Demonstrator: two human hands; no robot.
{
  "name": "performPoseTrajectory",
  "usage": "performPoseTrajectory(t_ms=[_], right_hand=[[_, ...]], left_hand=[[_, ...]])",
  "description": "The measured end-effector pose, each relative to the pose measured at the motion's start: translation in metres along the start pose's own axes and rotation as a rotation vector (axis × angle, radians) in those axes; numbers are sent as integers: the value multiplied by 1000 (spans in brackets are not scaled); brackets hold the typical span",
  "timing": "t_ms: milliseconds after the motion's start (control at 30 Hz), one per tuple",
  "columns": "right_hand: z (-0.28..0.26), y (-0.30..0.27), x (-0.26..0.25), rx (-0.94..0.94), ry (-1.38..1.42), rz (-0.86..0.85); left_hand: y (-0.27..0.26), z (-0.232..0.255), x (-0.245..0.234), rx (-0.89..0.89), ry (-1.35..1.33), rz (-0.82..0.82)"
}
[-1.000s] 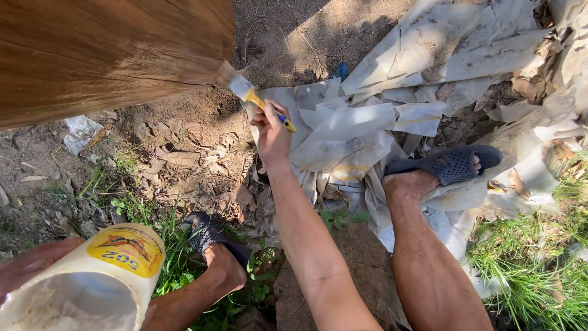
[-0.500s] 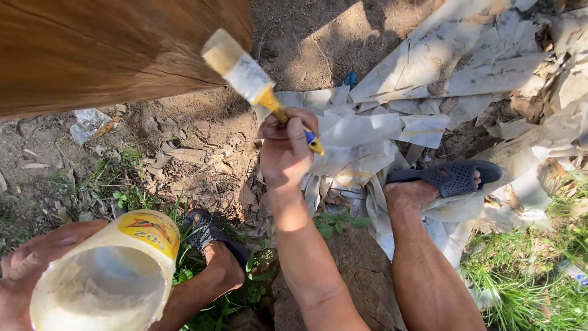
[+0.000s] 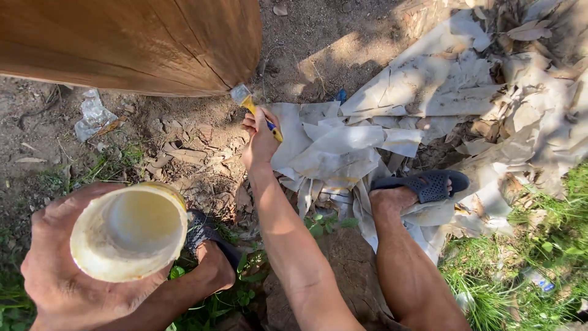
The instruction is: The person applies a wood stain or varnish to large cut wooden stumps using a paintbrush, dipping the brush into a plastic container of liquid held in the other hand. They brush the sides and tops of several stumps, moving around the logs to coat different surfaces.
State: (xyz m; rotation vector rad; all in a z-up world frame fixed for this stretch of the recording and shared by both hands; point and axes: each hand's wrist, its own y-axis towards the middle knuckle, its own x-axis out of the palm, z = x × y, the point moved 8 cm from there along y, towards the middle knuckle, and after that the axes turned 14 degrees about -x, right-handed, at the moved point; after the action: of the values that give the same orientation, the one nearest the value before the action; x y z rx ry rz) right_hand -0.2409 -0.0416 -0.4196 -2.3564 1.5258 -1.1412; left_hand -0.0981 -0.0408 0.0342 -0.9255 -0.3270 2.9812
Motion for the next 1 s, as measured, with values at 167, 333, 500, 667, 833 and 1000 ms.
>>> performPoseTrajectory(t_ms=[167,333,500,667,833,1000], right_hand=[[-118,-37,54,-136,110,-156],[-301,-87,103,-388,69,-312],[-405,-178,132,-658,-279,-617],[-375,-250,178,-676,-818,-911],[-316,-249,192,-842,-905,-1111],[-338,-246,175,-780,-774,-949]], left_hand=[[12,-40,-20,492,368,-22],[29,-59,-25,445,476,69],[43,-88,-11,430,472,18],[13,-68,-15,730,263,83],[-4,-58,-3,820,216,-13],[0,-54,-7,789,234,34]])
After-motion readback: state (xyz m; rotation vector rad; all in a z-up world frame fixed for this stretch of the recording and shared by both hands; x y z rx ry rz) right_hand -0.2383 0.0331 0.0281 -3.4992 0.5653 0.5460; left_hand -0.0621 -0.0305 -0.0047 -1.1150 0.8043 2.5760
